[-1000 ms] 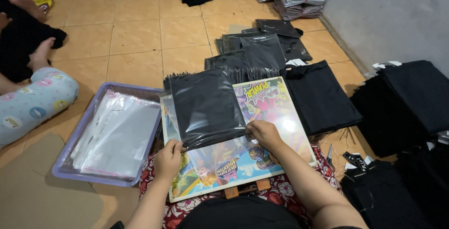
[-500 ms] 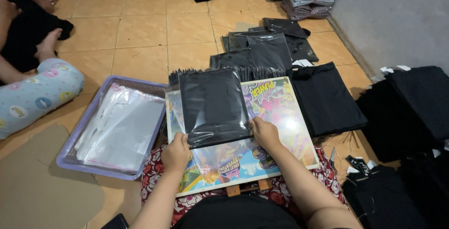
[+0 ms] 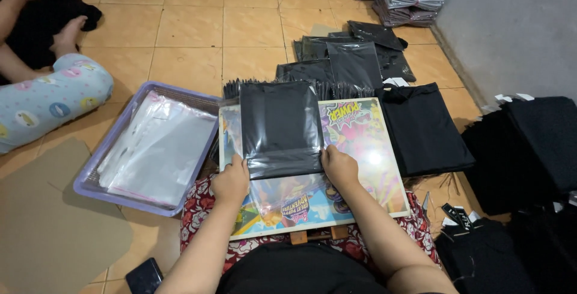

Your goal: Folding black garments and placing them into clear plastic packaging bags on the floor.

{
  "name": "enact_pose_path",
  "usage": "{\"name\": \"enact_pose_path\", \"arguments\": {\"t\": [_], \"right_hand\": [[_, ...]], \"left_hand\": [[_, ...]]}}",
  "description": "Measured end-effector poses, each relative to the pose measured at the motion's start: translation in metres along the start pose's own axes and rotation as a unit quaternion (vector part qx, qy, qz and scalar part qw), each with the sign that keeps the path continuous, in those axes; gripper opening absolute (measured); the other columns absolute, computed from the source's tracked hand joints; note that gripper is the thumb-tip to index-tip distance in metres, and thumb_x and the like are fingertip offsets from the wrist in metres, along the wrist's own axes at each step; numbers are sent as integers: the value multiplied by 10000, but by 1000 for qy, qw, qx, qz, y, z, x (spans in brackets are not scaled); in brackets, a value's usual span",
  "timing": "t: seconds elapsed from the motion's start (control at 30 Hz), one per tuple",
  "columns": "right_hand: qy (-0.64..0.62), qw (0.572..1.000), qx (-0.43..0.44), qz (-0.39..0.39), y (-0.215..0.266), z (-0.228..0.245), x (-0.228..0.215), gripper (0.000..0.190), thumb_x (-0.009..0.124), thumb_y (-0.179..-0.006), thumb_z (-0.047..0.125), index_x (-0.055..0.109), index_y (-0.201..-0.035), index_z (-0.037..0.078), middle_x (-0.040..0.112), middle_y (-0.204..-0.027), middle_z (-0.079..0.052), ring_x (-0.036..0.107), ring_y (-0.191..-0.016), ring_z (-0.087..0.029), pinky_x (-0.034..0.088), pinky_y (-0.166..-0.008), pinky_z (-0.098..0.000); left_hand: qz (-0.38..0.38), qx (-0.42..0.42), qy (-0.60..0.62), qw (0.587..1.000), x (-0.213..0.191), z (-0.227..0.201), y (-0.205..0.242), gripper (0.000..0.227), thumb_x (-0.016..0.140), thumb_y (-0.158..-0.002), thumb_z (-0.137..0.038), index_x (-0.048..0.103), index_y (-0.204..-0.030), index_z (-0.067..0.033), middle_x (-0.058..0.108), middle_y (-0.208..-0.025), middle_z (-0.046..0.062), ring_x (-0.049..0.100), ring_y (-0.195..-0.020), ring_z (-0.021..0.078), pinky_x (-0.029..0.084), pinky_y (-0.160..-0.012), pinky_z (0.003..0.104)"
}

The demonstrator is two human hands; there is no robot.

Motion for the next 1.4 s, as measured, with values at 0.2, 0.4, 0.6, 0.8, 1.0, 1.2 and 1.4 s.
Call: {"name": "enact_pose_path", "arguments": {"t": [0.2,0.4,0.6,0.8,1.0,1.2,1.4], "right_hand": [[160,978,-45,-122,7,14,-2,221,660,-917,365,584,-790,202,608,-582,-10,670,-622,-240,550,-539,-357],[181,963,-45,-193,4,-11,10,258,689,-869,413,552,-951,210,481,-839,-38,551,-823,-303,430,-640,-441],[96,982,-40,-160,-6,21,-40,236,584,-934,220,609,-1166,186,589,-1146,-110,571,-1098,-337,385,-939,-525],[5,964,-260,-55,8,84,-31,598,504,-986,506,497,-1517,229,409,-1602,-196,377,-1461,-445,356,-1104,-582],[46,964,-255,62,2,73,-10,710,391,-969,664,367,-1595,332,307,-1671,-132,284,-1510,-447,244,-1156,-674],[14,966,-252,61,-43,77,-14,623,551,-924,618,518,-1460,300,519,-1481,-47,471,-1406,-303,363,-1130,-565],[-90,980,-176,-2,-87,96,-13,868,564,-998,527,243,-1628,24,260,-1658,-281,275,-1516,-470,329,-1181,-573]], "left_hand": [[-43,36,-11,998,20,12,4,299,586,-940,-502,633,-992,-212,584,-777,91,643,-725,326,536,-508,441],[232,-53,110,965,-14,12,-7,483,456,-1061,-417,475,-1526,-289,382,-1594,179,256,-1519,452,120,-1131,764],[243,-43,248,937,-14,14,-5,590,481,-1027,-427,345,-1585,-296,237,-1667,181,149,-1545,447,-7,-1139,778],[162,151,266,938,-37,-26,-35,578,550,-990,-385,440,-1547,-279,257,-1661,189,229,-1512,476,278,-1137,687],[338,131,209,908,-47,-38,-45,862,464,-956,-708,275,-1628,-203,152,-1689,238,118,-1563,441,161,-1241,573],[290,90,163,939,-11,-42,-63,766,513,-864,-787,485,-1427,-268,507,-1338,97,529,-1225,320,447,-938,496],[242,112,205,942,-7,-48,-101,1284,630,-665,-900,252,-1640,-155,139,-1698,252,129,-1539,499,112,-1166,721]]}}
Point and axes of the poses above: each hand's wrist, its own y-axis away from the middle knuckle, its own x-axis out of the palm, z = x × y, the point moved 1 cm from there along -y, towards the middle knuckle
